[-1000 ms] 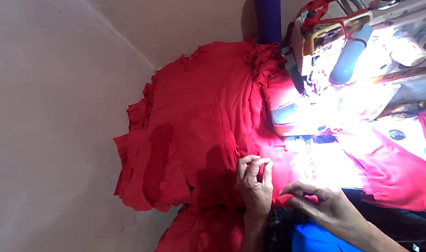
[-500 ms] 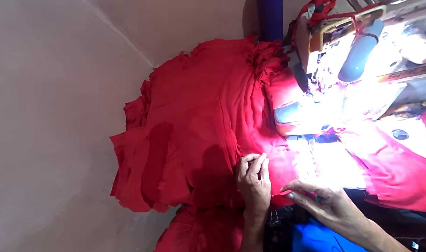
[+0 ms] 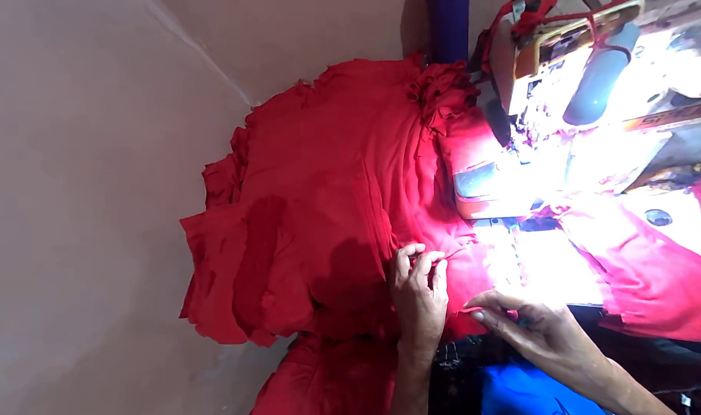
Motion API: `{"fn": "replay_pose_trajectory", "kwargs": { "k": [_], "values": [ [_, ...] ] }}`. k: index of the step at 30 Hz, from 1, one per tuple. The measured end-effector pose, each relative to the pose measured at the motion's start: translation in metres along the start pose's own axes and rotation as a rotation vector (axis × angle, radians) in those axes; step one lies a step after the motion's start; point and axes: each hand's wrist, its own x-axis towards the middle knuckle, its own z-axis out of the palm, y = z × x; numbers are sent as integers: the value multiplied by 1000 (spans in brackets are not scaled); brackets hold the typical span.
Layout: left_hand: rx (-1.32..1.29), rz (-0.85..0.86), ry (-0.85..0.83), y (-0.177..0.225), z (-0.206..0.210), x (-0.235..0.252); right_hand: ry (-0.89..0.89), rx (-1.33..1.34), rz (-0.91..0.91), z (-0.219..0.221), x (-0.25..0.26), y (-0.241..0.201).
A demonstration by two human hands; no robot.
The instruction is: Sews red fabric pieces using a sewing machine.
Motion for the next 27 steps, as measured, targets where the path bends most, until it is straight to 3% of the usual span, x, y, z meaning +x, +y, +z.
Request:
{"fn": "replay_pose_trajectory", "kwargs": {
  "k": [3,7,10,21,27],
  "values": [
    [-242,-23,9,11,-5,-1,37,17,9,-1,4,-4],
    [-678,-129,-108,23,-16,-3,67,48,15,1,11,-8],
    [-858,-186,-143,31,-22,-7,101,71,34,3,13,-10],
    [-701,-123,-81,37,-26,-14,147,162,130,7,12,-11],
    [-711,-111,-213,41,-37,-15,165,128,197,5,12,-10]
  ]
}}
